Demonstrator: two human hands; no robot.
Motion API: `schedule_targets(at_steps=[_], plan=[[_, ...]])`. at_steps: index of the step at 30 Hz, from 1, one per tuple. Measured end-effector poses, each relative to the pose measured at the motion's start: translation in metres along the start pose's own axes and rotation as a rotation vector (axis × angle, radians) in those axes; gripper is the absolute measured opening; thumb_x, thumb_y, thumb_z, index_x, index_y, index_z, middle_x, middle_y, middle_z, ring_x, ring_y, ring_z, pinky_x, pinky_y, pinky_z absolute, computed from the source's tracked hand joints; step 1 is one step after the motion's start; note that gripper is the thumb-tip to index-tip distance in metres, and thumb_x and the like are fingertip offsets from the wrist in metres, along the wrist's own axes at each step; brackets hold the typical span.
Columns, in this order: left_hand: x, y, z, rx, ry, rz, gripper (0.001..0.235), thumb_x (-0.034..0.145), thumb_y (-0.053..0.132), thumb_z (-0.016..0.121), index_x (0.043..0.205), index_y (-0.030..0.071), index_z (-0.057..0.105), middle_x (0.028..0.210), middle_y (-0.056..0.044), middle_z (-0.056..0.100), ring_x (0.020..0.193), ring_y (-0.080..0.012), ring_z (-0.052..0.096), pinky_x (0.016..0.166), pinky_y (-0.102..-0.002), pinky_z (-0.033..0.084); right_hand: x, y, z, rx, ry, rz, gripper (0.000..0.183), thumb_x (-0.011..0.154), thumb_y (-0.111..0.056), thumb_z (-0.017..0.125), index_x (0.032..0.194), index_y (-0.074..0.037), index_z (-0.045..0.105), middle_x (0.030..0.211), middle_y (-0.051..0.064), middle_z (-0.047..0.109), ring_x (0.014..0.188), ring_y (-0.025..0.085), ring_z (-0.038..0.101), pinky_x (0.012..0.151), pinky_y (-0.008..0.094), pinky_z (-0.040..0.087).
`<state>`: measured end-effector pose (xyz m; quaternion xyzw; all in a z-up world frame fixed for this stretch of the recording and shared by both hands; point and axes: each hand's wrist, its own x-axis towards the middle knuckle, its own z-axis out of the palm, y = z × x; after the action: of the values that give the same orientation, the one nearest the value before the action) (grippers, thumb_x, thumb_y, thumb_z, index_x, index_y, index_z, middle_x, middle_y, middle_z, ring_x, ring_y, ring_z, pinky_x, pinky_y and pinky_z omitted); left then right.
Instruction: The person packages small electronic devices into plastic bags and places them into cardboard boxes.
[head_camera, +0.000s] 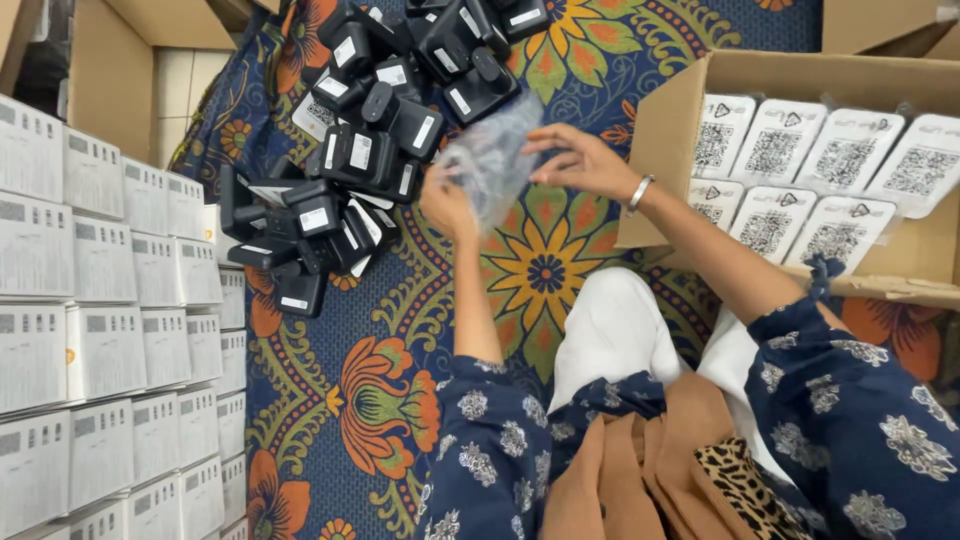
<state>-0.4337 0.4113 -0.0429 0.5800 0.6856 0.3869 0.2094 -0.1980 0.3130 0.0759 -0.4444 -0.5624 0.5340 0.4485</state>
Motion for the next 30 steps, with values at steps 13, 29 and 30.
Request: schedule_targets(at_steps=[13, 29, 30], plan=[[-0.047, 0.03, 0.051, -0.004, 0.231, 0.169, 0.032, 0.097, -0.001, 0.055, 0.129, 0.004, 0.056, 0.124, -0.017, 0.054, 0.116, -0.04, 0.059, 0.092, -0.049, 0.048, 0.177, 0.202, -0.035, -0.942, -0.022, -0.083, 0.042, 0.087, 0.001, 0.069, 0.129, -0.007, 0.064, 0.122, 0.012, 0.072, 0.11, 0.027, 0.072, 0.091, 0.037, 0.059], [-0.036, -0.024, 0.109, 0.183, -0.035, 0.124, 0.059, 0.08, -0.013, 0.055, 0.137, -0.008, 0.043, 0.133, -0.027, 0.049, 0.123, -0.0457, 0.053, 0.103, -0.049, 0.045, 0.303, 0.251, 0.008, -1.676, -0.324, -0.096, 0.103, 0.08, -0.021, 0.077, 0.166, -0.022, 0.018, 0.14, 0.034, 0.05, 0.085, 0.032, 0.074, 0.064, 0.038, 0.06], [-0.035, -0.021, 0.11, 0.173, -0.044, 0.114, 0.059, 0.079, -0.013, 0.056, 0.136, -0.008, 0.043, 0.133, -0.027, 0.049, 0.122, -0.0462, 0.052, 0.101, -0.049, 0.045, 0.288, 0.218, 0.004, -1.687, -0.407, -0.006, 0.127, 0.064, -0.022, 0.085, 0.167, -0.021, 0.011, 0.138, 0.032, 0.051, 0.092, 0.033, 0.072, 0.068, 0.038, 0.06]])
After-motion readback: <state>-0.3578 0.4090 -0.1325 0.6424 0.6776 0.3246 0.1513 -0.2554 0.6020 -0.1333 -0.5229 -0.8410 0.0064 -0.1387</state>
